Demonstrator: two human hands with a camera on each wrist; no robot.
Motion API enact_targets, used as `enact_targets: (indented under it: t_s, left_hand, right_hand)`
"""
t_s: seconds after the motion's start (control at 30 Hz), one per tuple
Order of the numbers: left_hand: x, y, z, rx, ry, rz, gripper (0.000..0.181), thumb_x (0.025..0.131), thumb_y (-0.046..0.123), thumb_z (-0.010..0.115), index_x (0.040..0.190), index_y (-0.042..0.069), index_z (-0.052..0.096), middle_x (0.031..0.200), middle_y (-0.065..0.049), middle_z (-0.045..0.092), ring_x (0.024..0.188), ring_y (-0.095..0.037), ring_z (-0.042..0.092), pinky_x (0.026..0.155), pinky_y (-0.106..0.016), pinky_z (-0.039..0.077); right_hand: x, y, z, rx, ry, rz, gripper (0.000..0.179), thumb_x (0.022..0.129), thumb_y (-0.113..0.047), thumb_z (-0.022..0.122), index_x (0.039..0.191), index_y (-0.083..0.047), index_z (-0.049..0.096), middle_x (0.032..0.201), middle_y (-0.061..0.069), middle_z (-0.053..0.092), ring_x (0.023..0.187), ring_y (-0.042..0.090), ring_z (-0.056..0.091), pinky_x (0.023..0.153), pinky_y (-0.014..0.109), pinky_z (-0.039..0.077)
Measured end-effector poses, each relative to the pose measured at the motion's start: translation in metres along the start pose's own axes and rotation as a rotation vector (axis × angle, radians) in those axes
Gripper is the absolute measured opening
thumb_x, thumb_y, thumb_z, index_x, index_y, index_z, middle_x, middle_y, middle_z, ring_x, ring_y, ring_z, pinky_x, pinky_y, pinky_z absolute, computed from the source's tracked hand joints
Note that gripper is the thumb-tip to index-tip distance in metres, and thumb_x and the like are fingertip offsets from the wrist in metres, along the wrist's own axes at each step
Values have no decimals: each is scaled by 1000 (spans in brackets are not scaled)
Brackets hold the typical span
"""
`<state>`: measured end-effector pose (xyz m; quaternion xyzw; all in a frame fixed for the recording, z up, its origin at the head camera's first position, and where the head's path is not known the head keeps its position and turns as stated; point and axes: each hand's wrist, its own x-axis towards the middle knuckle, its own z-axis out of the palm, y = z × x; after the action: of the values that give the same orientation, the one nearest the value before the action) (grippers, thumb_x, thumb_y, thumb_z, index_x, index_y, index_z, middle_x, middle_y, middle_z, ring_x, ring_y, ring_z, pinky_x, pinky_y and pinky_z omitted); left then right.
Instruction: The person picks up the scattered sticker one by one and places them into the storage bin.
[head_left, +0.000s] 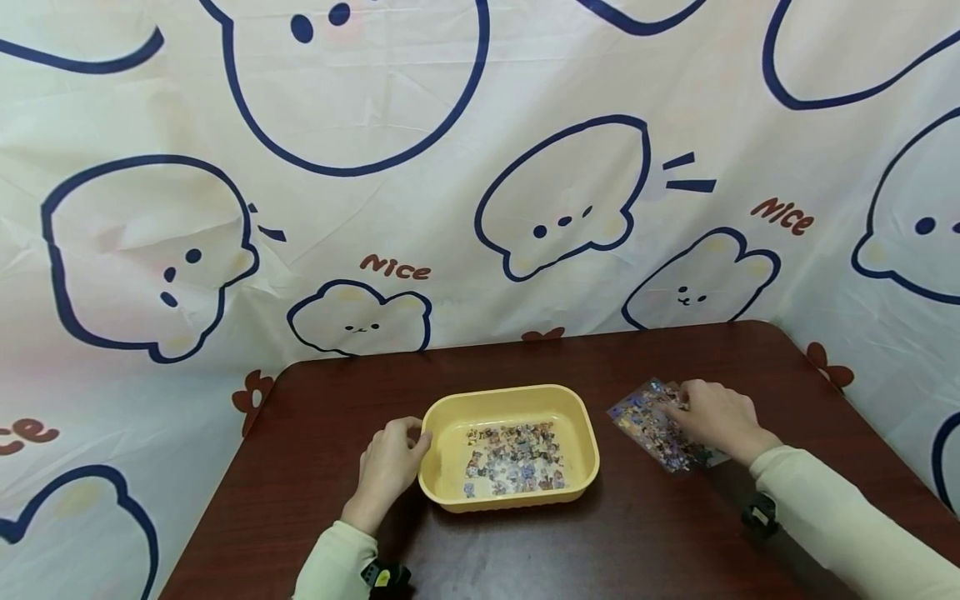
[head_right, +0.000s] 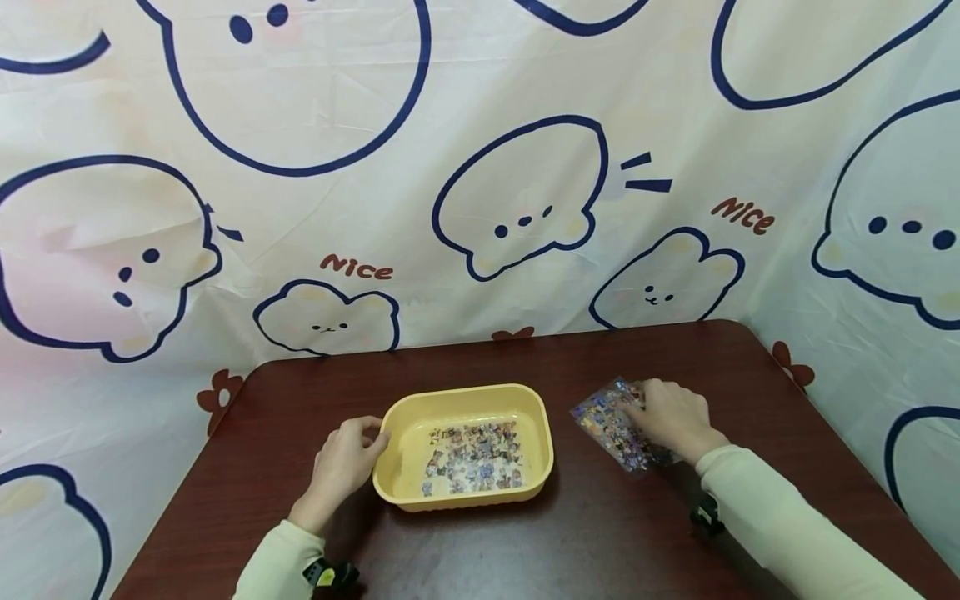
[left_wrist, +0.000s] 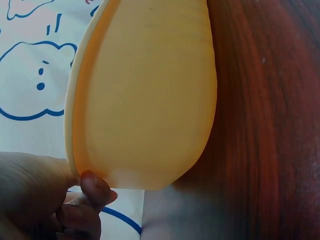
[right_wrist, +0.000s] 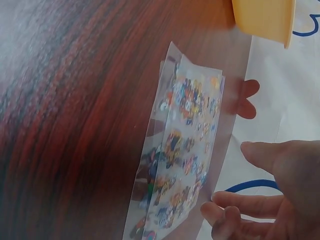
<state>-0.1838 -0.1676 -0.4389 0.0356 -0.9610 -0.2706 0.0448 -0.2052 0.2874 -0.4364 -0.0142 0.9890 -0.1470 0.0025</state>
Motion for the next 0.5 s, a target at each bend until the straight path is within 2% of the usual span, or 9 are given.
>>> enact_targets:
  t_s: [0.2, 0.4, 0.5]
  left_hand:
    - [0, -1, 0, 3, 1, 4, 26, 95, 27, 67, 113, 10, 75, 83, -3, 76, 69, -16, 67, 59, -37, 47]
    - [0, 0, 0, 3, -7, 1, 26, 95, 27, 67, 114, 10, 75, 84, -3, 76, 71, -16, 68, 61, -38, 48]
    - [0, 1, 0, 2, -7, -1, 26, 95, 27, 67, 114, 10, 74, 84, -3, 76, 71, -16, 68, 61, -38, 48]
  right_hand:
    - [1, 6, 0, 3, -3, 12, 44, 96, -42, 64, 64, -16, 48, 51, -3, 42, 44, 13, 41, 43, 27, 24]
    - [0, 10, -1, 0, -45, 47, 39, 96, -44, 63, 73, -12, 57, 55, -1, 48, 47, 14, 45, 44, 28, 28]
    - [0, 13, -1, -8, -48, 52, 41, 94, -44, 65, 72, -11, 56, 55, 0, 46, 48, 15, 45, 44, 28, 29]
